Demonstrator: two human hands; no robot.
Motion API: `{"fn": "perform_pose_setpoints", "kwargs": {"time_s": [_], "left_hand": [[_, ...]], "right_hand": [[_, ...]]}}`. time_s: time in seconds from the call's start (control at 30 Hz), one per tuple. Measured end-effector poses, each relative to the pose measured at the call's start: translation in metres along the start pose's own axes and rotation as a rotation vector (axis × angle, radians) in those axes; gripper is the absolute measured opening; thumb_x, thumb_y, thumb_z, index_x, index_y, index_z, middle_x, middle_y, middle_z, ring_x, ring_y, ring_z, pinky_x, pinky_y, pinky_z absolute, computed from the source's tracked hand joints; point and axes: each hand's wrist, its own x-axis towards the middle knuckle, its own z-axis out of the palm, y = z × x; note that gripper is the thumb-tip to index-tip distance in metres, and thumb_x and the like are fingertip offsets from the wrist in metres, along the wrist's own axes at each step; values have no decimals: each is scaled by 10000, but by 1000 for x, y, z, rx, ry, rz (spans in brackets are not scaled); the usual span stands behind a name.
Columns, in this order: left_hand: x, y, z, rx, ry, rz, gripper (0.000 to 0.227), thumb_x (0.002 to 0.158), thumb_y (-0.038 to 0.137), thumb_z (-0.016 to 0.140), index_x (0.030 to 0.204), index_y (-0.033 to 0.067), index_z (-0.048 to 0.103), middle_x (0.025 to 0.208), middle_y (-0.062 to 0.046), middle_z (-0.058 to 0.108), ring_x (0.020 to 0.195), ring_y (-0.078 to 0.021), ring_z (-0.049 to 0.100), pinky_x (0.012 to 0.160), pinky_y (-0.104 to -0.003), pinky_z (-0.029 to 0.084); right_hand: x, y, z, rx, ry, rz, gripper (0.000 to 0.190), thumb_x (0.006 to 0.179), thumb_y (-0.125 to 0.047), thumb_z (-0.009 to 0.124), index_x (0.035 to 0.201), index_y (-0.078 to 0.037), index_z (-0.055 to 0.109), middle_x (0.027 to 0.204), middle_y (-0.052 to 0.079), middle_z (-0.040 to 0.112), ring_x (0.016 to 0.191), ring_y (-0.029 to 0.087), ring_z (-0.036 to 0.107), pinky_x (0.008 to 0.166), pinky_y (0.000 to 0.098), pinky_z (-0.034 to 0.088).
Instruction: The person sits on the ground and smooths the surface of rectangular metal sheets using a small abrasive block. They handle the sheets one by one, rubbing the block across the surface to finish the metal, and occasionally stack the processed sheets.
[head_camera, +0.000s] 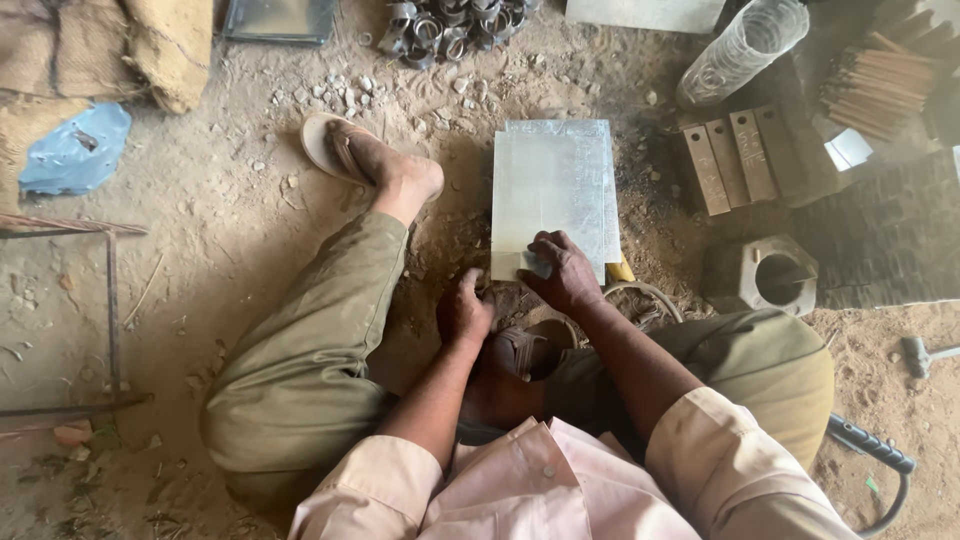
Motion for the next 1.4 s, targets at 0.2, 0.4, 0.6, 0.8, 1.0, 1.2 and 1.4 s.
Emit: {"fn": "perform_pose_setpoints", "kwargs": {"time_s": [0.2,0.4,0.6,0.8,1.0,1.2,1.4], "left_hand": [[-8,6,-13,-6,42,46,383,827,252,773,1193,169,700,1129,-110,754,1034,-349,700,874,-449,554],[-20,21,-26,-80,90,77,335,870,246,748,1185,145,690,1094,-82,764,1013,-328,705,847,-447,551],[-26,34,-28,-315,156,201,299,911,225,713,1180,98,683,1037,-99,761,965,-282,732,856,-399,571],[-22,25,-14,-306,131,13,389,922,327,707,1230,93,660,1112,-108,734,1007,-282,702,870,-408,555],[-8,-3,6,-413,-121,-362,694,870,593,694,1329,79,614,1272,-131,707,1153,-280,678,971,-427,555],[19,3,25,-528,-228,-458,791,874,626,710,1373,32,557,1347,-206,600,1205,-293,599,987,-457,502],[28,26,24,-758,-326,-556,480,963,410,724,1172,-19,665,838,-146,722,578,-172,628,535,-323,519]], "right_hand": [[-13,22,4,68,125,29,408,838,-335,772,1159,-90,713,1271,113,632,1097,307,657,939,420,537],[-11,58,33,237,137,65,196,1011,-123,589,1098,-121,764,1072,97,741,1004,210,734,897,354,621],[-26,32,4,1258,88,325,461,891,40,750,1252,-78,489,942,58,711,839,165,685,722,319,594],[-43,13,-19,969,72,390,340,870,-55,814,1164,23,661,985,49,749,883,126,709,841,311,623],[-38,20,-14,863,50,480,230,960,-121,706,1165,-34,649,969,72,727,846,132,682,829,321,608],[-25,19,-5,539,-39,351,206,1037,-150,593,1194,-34,660,928,132,711,778,179,644,730,358,582],[11,2,-15,171,-191,338,278,1095,-293,520,1236,-93,652,1065,95,732,822,168,720,725,332,635]]}}
